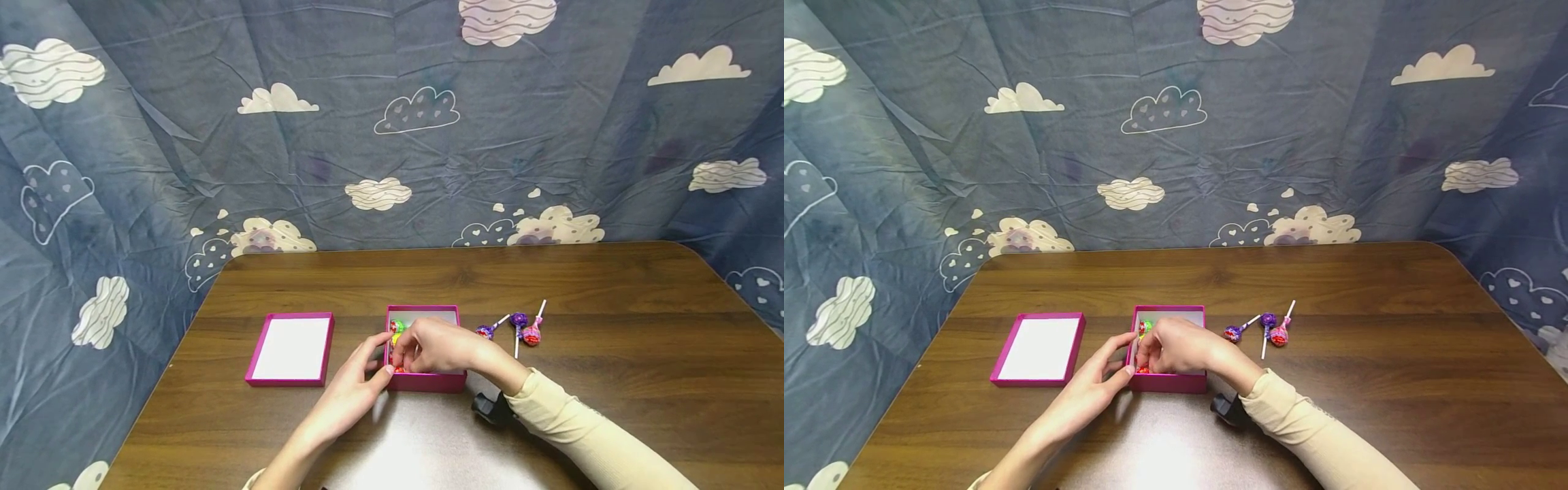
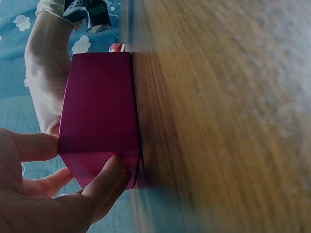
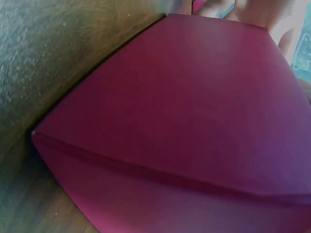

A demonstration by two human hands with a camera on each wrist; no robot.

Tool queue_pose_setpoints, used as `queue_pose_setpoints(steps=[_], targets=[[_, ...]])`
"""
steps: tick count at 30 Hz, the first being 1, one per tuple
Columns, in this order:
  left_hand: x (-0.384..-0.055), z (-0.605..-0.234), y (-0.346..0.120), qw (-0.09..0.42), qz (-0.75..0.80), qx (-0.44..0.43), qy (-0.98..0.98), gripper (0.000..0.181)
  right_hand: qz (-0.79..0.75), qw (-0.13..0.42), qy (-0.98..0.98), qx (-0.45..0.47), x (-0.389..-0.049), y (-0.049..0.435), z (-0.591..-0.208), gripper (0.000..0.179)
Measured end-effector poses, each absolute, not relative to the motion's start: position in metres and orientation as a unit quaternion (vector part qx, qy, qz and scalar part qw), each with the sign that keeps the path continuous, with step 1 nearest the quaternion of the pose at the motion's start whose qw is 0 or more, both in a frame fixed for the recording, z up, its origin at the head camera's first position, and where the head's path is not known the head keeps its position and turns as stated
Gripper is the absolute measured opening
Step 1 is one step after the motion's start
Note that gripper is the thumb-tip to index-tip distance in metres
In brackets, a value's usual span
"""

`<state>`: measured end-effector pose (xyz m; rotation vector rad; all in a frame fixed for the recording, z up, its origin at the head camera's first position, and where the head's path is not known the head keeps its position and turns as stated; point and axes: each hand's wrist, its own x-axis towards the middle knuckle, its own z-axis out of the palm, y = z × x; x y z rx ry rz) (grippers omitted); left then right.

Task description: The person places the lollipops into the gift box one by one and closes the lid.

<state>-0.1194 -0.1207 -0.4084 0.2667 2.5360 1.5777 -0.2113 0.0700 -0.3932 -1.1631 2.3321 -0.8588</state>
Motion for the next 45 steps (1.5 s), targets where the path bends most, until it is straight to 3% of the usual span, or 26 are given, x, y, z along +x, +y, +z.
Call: queue_pose_setpoints(steps=[16, 28, 45], targets=[[-0.119, -0.409, -0.12, 0.074, 0.524, 0.087, 0.844, 0.049, -0.288, 0.179, 0.837, -0.43, -0.208, 0.073, -0.392, 0.029], [-0.119, -0.407, -0.12, 0.075, 0.526, 0.089, 0.843, 0.049, -0.37, 0.221, 0.802, -0.414, -0.213, 0.076, -0.388, 0.025], [-0.12, -0.409, -0.121, 0.067, 0.519, 0.092, 0.847, 0.049, -0.401, 0.096, 0.823, -0.391, -0.201, 0.108, -0.369, 0.02]])
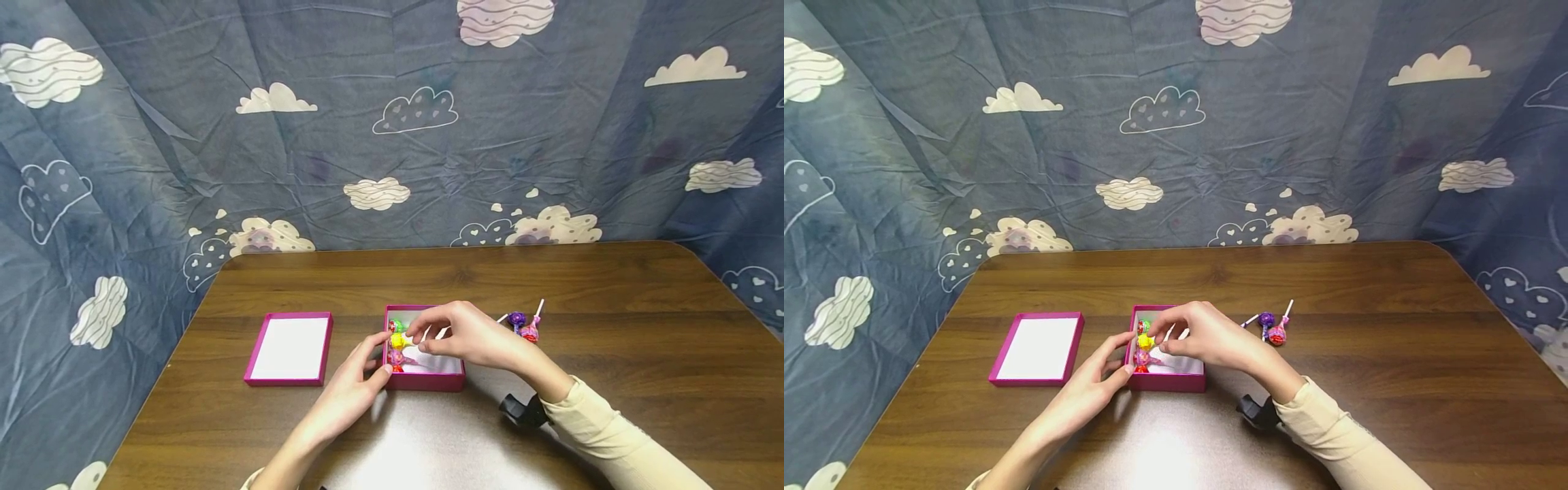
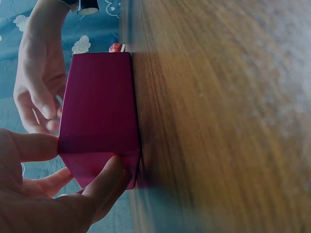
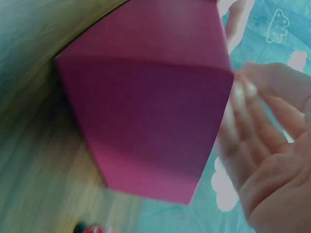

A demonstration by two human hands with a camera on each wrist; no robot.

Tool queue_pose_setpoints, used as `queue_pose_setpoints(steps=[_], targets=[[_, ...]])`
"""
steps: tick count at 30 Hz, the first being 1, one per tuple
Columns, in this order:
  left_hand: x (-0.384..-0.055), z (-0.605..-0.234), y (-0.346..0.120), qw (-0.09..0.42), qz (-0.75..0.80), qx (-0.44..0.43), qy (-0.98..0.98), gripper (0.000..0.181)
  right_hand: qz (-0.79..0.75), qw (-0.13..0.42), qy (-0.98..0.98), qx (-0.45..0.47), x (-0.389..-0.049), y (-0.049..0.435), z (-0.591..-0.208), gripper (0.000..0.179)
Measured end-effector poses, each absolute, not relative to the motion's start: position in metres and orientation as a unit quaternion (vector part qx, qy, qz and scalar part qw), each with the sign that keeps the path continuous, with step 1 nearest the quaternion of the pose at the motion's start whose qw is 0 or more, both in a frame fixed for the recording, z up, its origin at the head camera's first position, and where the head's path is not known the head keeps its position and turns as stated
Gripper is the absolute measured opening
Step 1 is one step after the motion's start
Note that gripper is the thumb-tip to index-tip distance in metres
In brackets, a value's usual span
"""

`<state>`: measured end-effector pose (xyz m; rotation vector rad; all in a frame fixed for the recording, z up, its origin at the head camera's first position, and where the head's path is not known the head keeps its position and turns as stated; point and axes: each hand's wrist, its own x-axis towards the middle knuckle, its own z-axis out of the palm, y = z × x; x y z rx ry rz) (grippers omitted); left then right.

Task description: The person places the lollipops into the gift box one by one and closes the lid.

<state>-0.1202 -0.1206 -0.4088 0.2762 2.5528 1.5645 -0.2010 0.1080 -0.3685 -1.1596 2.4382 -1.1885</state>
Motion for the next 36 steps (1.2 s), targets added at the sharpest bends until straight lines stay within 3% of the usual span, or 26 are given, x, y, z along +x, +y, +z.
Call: queue_pose_setpoints(steps=[24, 36], targets=[[-0.119, -0.409, -0.121, 0.076, 0.521, 0.082, 0.846, 0.049, -0.451, 0.032, 0.832, -0.321, -0.198, 0.203, -0.369, 0.022], [-0.12, -0.41, -0.121, 0.075, 0.521, 0.085, 0.846, 0.049, -0.438, 0.033, 0.846, -0.304, -0.198, 0.248, -0.381, 0.021]])
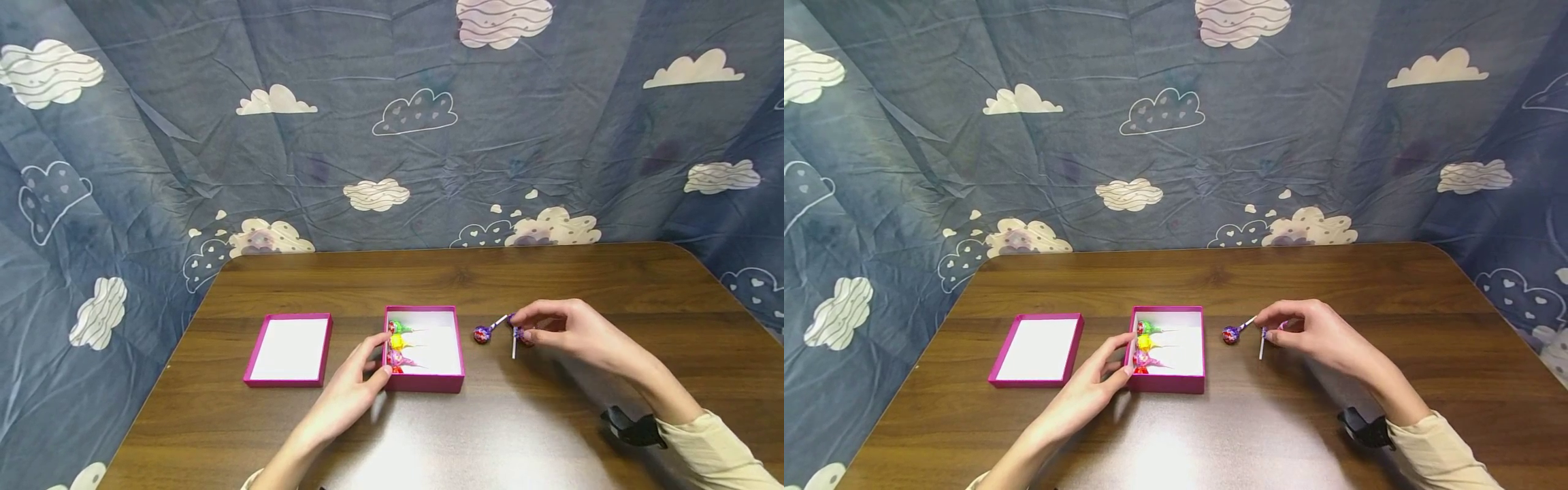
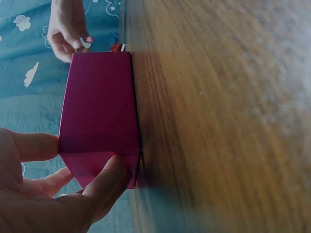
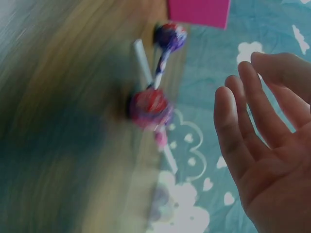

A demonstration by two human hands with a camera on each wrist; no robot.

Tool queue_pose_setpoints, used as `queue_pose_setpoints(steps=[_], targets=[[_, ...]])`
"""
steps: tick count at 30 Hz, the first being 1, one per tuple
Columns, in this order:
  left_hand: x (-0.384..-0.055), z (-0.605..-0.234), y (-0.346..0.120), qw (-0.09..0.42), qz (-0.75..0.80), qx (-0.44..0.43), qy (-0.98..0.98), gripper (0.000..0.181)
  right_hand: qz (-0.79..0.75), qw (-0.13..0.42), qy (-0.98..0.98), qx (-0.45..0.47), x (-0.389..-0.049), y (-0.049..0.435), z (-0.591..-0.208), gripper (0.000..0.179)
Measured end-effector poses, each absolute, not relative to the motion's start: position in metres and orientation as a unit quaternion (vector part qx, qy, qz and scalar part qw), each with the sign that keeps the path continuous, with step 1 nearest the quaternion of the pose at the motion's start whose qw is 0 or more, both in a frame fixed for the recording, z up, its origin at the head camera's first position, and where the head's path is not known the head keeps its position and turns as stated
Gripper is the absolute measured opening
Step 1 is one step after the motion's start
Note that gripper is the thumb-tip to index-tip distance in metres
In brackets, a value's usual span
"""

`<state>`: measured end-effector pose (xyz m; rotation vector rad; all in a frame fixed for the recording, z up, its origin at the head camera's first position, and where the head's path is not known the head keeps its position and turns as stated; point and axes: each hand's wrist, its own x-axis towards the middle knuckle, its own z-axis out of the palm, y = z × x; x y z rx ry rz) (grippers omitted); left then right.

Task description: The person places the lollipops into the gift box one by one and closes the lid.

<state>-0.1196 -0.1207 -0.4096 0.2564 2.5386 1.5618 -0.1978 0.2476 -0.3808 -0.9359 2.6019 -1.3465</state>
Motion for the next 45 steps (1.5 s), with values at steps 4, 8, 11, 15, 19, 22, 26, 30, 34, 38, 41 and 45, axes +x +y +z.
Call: queue_pose_setpoints(steps=[4, 8, 11, 15, 19, 22, 26, 30, 34, 38, 41, 45], targets=[[-0.119, -0.409, -0.121, 0.077, 0.521, 0.084, 0.846, 0.049, -0.429, 0.036, 0.846, -0.315, -0.201, 0.258, -0.388, 0.02], [-0.119, -0.409, -0.121, 0.077, 0.522, 0.084, 0.846, 0.049, -0.405, 0.027, 0.854, -0.325, -0.205, 0.264, -0.395, 0.022], [-0.119, -0.41, -0.121, 0.076, 0.521, 0.084, 0.846, 0.049, -0.391, 0.033, 0.859, -0.33, -0.209, 0.268, -0.4, 0.023], [-0.119, -0.41, -0.12, 0.077, 0.522, 0.084, 0.846, 0.049, -0.376, 0.045, 0.864, -0.331, -0.214, 0.273, -0.406, 0.025], [-0.119, -0.409, -0.12, 0.078, 0.522, 0.085, 0.845, 0.049, -0.372, 0.074, 0.868, -0.32, -0.217, 0.276, -0.409, 0.028], [-0.119, -0.409, -0.12, 0.078, 0.522, 0.086, 0.845, 0.049, -0.371, 0.094, 0.869, -0.314, -0.218, 0.276, -0.411, 0.029], [-0.119, -0.409, -0.121, 0.077, 0.522, 0.087, 0.845, 0.049, -0.373, 0.101, 0.869, -0.311, -0.218, 0.273, -0.413, 0.027], [-0.119, -0.409, -0.121, 0.078, 0.521, 0.085, 0.845, 0.049, -0.372, 0.102, 0.869, -0.31, -0.217, 0.27, -0.415, 0.026], [-0.119, -0.409, -0.12, 0.077, 0.518, 0.084, 0.848, 0.049, -0.358, 0.097, 0.876, -0.307, -0.217, 0.268, -0.416, 0.026], [-0.119, -0.408, -0.12, 0.075, 0.516, 0.084, 0.849, 0.049, -0.336, 0.082, 0.89, -0.297, -0.215, 0.266, -0.416, 0.026], [-0.119, -0.408, -0.12, 0.075, 0.516, 0.085, 0.849, 0.049, -0.319, 0.068, 0.903, -0.28, -0.214, 0.265, -0.414, 0.026], [-0.119, -0.409, -0.12, 0.076, 0.516, 0.085, 0.849, 0.049, -0.309, 0.048, 0.916, -0.249, -0.211, 0.264, -0.41, 0.024]])
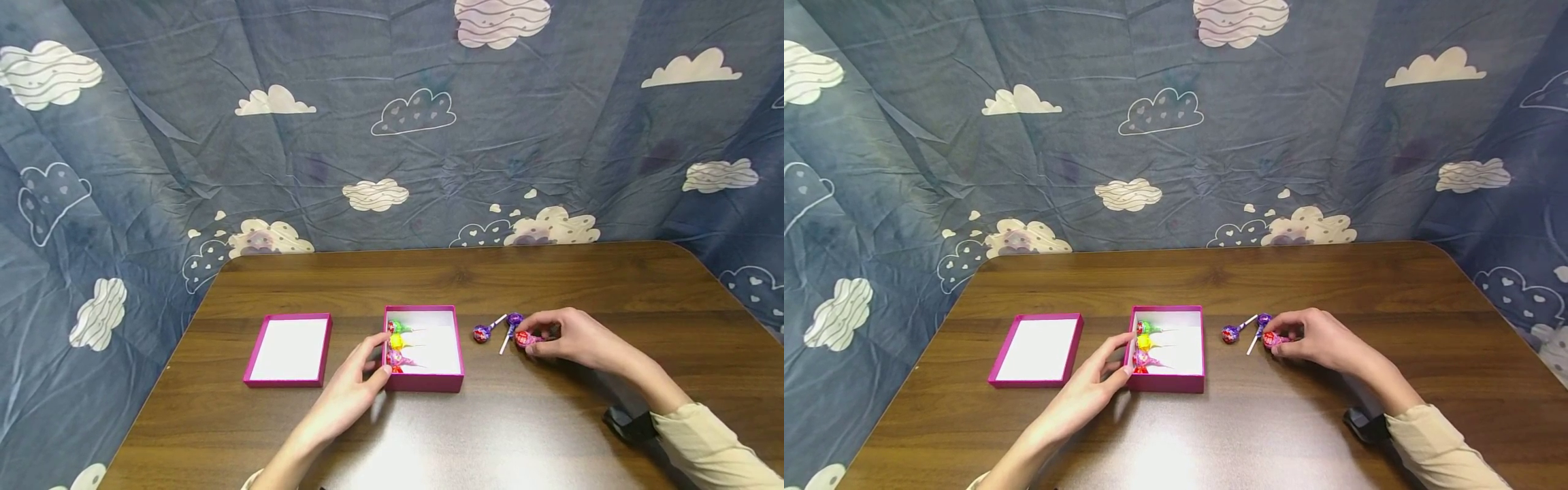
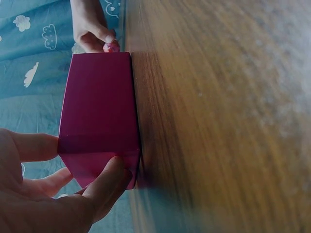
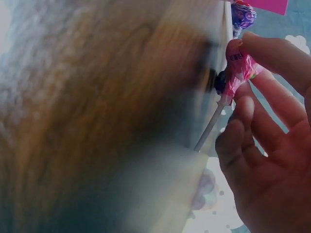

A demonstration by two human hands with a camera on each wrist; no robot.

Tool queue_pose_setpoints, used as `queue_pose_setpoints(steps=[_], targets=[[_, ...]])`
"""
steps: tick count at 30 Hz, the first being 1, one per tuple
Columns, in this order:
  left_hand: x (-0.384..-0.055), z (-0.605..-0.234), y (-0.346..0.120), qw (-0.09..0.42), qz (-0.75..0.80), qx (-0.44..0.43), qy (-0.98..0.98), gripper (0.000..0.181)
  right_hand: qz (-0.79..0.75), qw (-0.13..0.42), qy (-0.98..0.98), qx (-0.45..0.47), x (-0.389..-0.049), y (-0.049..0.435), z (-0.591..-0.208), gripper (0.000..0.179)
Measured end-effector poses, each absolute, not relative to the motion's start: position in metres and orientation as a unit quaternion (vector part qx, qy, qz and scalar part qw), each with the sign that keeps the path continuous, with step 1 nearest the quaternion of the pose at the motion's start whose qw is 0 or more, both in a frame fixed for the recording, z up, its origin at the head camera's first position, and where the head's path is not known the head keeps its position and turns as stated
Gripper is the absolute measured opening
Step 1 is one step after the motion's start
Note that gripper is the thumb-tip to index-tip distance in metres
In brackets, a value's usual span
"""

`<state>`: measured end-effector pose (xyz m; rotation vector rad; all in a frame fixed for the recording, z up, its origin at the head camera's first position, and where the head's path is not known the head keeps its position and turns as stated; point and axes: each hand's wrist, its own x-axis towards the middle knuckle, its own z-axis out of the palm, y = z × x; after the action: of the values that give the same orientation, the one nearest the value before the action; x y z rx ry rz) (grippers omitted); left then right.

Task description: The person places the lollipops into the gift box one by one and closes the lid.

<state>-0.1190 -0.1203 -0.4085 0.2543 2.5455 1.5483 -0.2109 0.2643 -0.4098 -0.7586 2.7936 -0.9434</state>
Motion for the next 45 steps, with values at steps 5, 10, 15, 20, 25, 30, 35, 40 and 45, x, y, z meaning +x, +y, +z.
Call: queue_pose_setpoints(steps=[5, 10, 15, 20, 25, 30, 35, 40, 45], targets=[[-0.119, -0.408, -0.121, 0.075, 0.52, 0.083, 0.847, 0.05, -0.305, 0.017, 0.923, -0.234, -0.207, 0.263, -0.404, 0.022], [-0.12, -0.408, -0.121, 0.072, 0.519, 0.083, 0.848, 0.05, -0.306, -0.017, 0.92, -0.245, -0.204, 0.262, -0.399, 0.023], [-0.12, -0.408, -0.121, 0.07, 0.515, 0.083, 0.85, 0.049, -0.31, -0.056, 0.914, -0.254, -0.201, 0.258, -0.394, 0.027], [-0.121, -0.409, -0.121, 0.07, 0.516, 0.083, 0.85, 0.049, -0.315, -0.078, 0.91, -0.256, -0.197, 0.252, -0.389, 0.028], [-0.12, -0.41, -0.121, 0.074, 0.516, 0.084, 0.849, 0.049, -0.329, -0.088, 0.903, -0.261, -0.193, 0.244, -0.386, 0.029], [-0.12, -0.41, -0.121, 0.075, 0.515, 0.083, 0.85, 0.049, -0.351, -0.084, 0.892, -0.27, -0.19, 0.235, -0.382, 0.028], [-0.12, -0.41, -0.121, 0.077, 0.516, 0.082, 0.849, 0.048, -0.372, -0.065, 0.879, -0.292, -0.186, 0.222, -0.373, 0.027], [-0.12, -0.41, -0.121, 0.076, 0.516, 0.082, 0.85, 0.048, -0.369, -0.068, 0.869, -0.324, -0.184, 0.209, -0.365, 0.03], [-0.12, -0.409, -0.121, 0.077, 0.516, 0.082, 0.849, 0.049, -0.379, -0.067, 0.857, -0.342, -0.185, 0.198, -0.364, 0.029]])
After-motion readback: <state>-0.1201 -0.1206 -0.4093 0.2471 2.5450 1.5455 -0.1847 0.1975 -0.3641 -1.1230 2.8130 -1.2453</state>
